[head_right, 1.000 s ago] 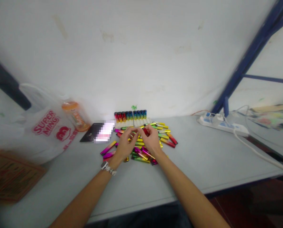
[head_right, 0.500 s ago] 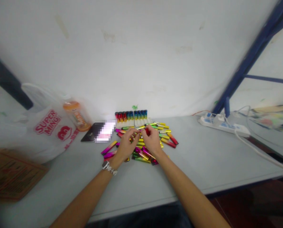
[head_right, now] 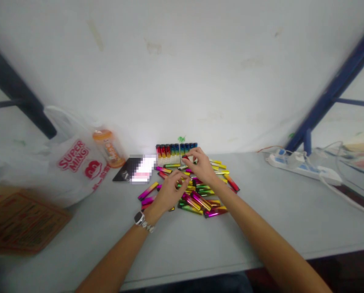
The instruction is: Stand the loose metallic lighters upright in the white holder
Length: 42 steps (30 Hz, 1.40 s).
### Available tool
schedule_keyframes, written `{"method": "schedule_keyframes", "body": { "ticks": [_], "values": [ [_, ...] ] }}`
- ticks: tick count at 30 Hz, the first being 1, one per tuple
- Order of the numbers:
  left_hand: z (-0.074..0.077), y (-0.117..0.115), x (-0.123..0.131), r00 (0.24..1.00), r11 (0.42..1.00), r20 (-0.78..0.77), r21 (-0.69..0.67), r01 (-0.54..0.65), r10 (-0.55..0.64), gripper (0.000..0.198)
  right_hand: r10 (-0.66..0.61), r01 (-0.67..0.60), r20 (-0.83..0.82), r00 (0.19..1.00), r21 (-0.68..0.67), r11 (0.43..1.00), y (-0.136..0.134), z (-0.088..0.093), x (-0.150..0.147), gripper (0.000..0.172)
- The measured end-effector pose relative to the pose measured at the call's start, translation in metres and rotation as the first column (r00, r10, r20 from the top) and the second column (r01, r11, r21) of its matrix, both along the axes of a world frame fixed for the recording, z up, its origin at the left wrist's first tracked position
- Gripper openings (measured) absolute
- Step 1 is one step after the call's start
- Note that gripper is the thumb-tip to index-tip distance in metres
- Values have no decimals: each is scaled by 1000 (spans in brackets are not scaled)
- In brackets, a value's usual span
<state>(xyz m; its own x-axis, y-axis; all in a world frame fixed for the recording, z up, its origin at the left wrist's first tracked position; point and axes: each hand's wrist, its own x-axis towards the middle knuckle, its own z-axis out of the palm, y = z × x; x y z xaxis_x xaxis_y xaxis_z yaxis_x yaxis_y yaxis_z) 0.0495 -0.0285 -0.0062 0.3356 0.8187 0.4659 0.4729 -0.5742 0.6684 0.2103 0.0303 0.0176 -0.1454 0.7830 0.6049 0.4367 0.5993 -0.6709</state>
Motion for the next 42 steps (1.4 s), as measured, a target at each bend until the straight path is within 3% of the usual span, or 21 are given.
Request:
{"method": "schedule_keyframes", "body": {
  "ticks": [3,7,13,25,31,42],
  "values": [
    [-3,-2,2,1000,1000,-15,-23,20,-20,20,42,-35,74,996,-90,995,33,7,-9,23],
    [-10,-1,3,999,999,-34,-32,28,-29,20,66,-60,76,995,-82,995,72,5,-29,22],
    [-10,1,-1,998,999,-50,-39,23,-25,22,58,-47,171,984,-72,996,105,-5,-46,13],
    [-11,0,-2,997,999,-68,-38,25,-28,20,55,-42,260,964,-55,998,117,-3,-58,11],
    [-12,1,-1,997,999,-66,-22,26,-28,22,-19,3,338,941,46,999,116,-4,-63,14],
    [-8,-1,-1,999,999,-45,-42,15,-17,21,-8,14,283,959,-19,1000,119,-2,-60,15]
  ]
}}
